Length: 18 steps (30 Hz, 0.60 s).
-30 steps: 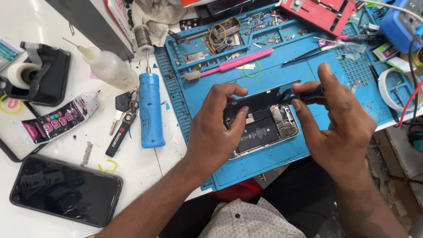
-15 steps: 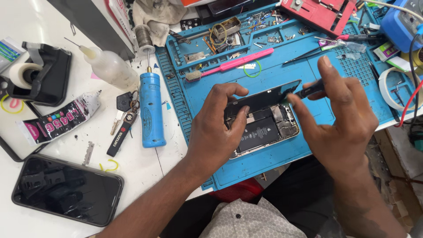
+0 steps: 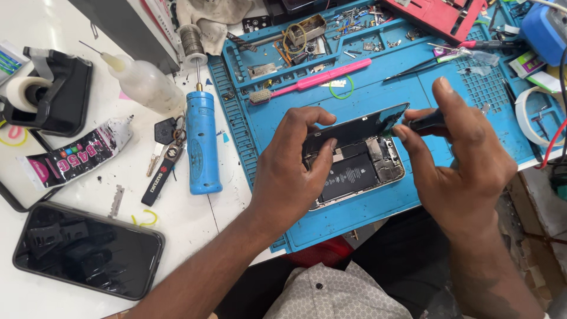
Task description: The person uses a precision screwdriver to remove screws from a smartphone, then closes the device and hands it to another person. The work occurs on a blue anti-static mat with various tools and parts nearby.
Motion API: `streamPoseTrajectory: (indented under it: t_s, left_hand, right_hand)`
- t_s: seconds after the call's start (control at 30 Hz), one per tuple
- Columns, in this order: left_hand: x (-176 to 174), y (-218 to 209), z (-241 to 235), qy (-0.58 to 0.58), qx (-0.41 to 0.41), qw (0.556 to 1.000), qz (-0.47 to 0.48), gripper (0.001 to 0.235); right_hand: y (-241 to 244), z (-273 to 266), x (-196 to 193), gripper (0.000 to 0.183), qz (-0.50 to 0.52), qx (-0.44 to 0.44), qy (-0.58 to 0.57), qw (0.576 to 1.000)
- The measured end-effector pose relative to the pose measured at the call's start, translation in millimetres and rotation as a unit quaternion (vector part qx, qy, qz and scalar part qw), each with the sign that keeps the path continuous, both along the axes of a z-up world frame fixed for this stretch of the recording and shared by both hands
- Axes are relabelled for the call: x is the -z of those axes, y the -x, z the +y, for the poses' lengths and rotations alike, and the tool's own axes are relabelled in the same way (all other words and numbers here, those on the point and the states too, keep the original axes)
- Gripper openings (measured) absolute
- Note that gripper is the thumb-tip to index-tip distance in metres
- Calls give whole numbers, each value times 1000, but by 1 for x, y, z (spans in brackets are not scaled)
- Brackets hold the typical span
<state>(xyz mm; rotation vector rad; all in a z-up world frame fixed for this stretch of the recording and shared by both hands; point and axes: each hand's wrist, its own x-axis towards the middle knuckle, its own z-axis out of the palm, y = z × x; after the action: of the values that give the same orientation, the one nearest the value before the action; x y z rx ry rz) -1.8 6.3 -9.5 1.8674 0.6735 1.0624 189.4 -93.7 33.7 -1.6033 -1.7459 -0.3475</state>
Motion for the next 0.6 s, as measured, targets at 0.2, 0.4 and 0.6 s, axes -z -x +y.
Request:
streamPoseTrajectory:
  t_s: [0.2,0.4,0.6]
  left_hand:
    - [-5,0,-1,-14,-18,1000,8,38]
    - [-4,0,-1,-23,-21,1000,5,39]
    - [-1,-1,-1,-3,-20,1000,22,38]
  right_hand:
    - [-1,1,-9,66,9,-20,15,1000]
    - [-1,3,-7,70,-19,7,-9,1000]
    - [1,3,-6,70,45,-42,20,998]
